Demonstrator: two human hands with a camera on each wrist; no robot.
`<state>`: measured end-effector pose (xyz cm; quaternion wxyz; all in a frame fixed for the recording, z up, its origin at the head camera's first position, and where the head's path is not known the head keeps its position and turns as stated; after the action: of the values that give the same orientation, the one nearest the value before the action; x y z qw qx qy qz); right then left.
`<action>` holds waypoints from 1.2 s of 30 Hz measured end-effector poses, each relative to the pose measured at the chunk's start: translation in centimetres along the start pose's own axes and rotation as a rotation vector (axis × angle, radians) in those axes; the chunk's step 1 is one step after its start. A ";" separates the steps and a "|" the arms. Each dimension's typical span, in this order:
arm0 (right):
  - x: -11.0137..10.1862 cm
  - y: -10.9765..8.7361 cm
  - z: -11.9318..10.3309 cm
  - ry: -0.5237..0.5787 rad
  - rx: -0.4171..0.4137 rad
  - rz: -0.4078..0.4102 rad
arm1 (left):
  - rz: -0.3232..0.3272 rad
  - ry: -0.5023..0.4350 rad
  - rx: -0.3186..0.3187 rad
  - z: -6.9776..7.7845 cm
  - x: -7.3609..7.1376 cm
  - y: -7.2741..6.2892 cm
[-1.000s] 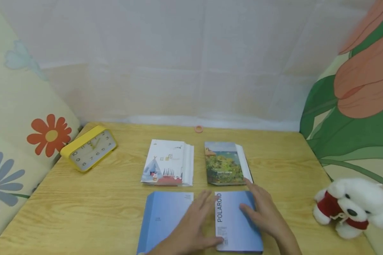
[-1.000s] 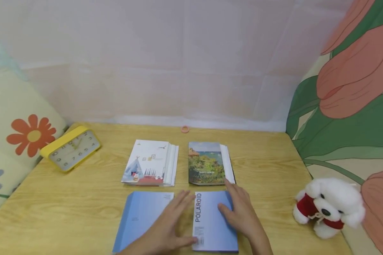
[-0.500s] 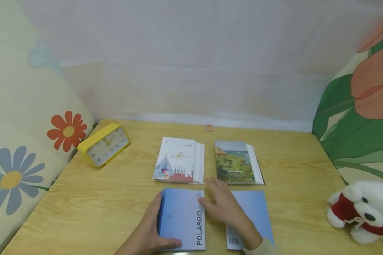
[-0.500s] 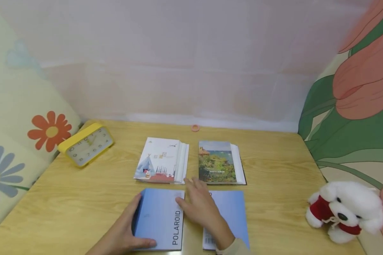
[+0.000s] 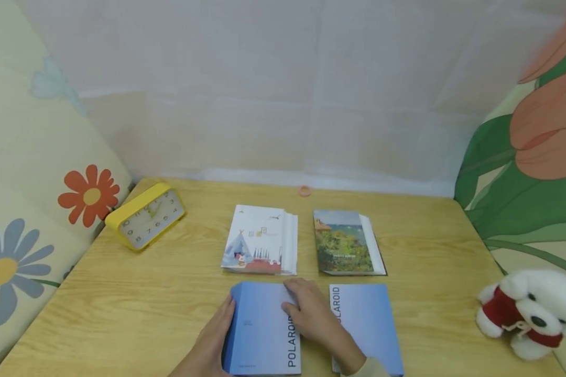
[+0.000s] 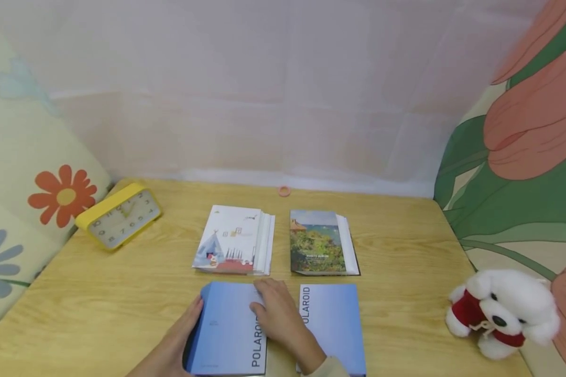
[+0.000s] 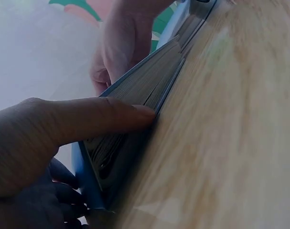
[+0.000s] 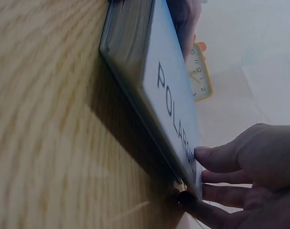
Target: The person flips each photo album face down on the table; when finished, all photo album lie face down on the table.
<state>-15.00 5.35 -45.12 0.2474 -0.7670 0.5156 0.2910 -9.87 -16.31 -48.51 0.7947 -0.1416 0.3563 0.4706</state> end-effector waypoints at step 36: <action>-1.8 0.4 -1.9 0.659 -0.002 0.039 | 0.031 -0.425 0.194 6.7 0.0 2.4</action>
<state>-15.56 5.09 -42.54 0.0606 -0.8101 0.5823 0.0325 -8.95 -11.29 -43.53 0.8544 0.0432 0.2267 0.4656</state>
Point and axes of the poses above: each hand's wrist, its own y-axis towards the middle knuckle, its own x-axis out of the palm, z = x × y, the point moved 4 cm from there along y, towards the middle knuckle, and after that the axes turned 1 degree about x, right-handed, at the moved point
